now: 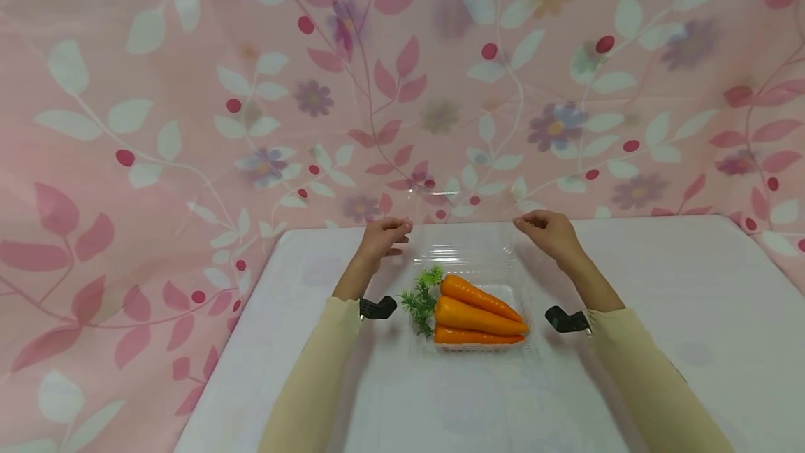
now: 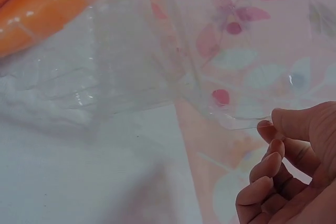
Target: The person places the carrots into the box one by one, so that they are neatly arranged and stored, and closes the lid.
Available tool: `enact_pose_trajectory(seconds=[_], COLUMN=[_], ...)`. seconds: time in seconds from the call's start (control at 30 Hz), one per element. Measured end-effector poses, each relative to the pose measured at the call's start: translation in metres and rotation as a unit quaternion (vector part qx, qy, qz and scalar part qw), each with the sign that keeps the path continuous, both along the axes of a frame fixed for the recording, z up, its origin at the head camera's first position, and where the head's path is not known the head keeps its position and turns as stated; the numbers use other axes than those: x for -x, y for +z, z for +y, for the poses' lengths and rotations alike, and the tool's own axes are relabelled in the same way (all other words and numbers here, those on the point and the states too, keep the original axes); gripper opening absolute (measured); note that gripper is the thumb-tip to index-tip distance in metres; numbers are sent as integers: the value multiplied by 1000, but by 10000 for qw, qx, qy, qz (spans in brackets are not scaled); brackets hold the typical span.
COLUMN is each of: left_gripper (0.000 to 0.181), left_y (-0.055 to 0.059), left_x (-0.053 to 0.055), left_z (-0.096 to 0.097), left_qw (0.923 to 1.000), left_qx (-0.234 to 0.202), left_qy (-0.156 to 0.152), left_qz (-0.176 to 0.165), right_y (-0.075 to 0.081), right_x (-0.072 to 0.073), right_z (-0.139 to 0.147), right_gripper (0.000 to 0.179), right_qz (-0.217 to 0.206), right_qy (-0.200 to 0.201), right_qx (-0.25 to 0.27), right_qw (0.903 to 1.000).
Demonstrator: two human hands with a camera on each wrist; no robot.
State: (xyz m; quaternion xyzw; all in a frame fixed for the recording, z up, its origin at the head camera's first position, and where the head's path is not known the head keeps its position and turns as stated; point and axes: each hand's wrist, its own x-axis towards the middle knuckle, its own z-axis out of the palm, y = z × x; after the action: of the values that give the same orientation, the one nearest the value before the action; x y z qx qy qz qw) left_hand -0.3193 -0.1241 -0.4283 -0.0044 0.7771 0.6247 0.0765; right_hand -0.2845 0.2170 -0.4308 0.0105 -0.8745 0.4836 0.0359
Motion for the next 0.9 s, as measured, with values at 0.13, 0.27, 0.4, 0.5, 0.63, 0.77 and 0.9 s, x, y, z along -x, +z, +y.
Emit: enact_pose_trajectory(seconds=[0.13, 0.27, 0.4, 0.5, 0.63, 0.77, 0.9], left_gripper=[28, 28, 25, 23, 22, 23, 22], left_y=[2, 6, 10, 11, 12, 18, 25], left_x=[-2, -6, -7, -8, -10, -14, -21], left_z=[-1, -2, -4, -5, -8, -11, -14], left_qw=[9999, 9992, 9981, 9974, 9963, 9944, 9895], left_qx=[-57, -98, -159, -174, -112, 63, 365], left_qy=[-34, 7, -40, -166, -351, -561, -844], left_qz=[154, 379, 599, 682, 772, 898, 1114], right_y=[7, 13, 19, 20, 20, 21, 22], right_x=[-4, -9, -13, -14, -17, -21, -26], right_z=[1, 2, 2, 4, 6, 10, 11], right_gripper=[42, 36, 30, 28, 28, 27, 24], right_qz=[81, 313, 493, 497, 480, 522, 575], right_qy=[93, 186, 249, 290, 376, 547, 690], right_qx=[110, 276, 259, 153, 36, 21, 19], right_qw=[9999, 9990, 9981, 9982, 9981, 9971, 9960])
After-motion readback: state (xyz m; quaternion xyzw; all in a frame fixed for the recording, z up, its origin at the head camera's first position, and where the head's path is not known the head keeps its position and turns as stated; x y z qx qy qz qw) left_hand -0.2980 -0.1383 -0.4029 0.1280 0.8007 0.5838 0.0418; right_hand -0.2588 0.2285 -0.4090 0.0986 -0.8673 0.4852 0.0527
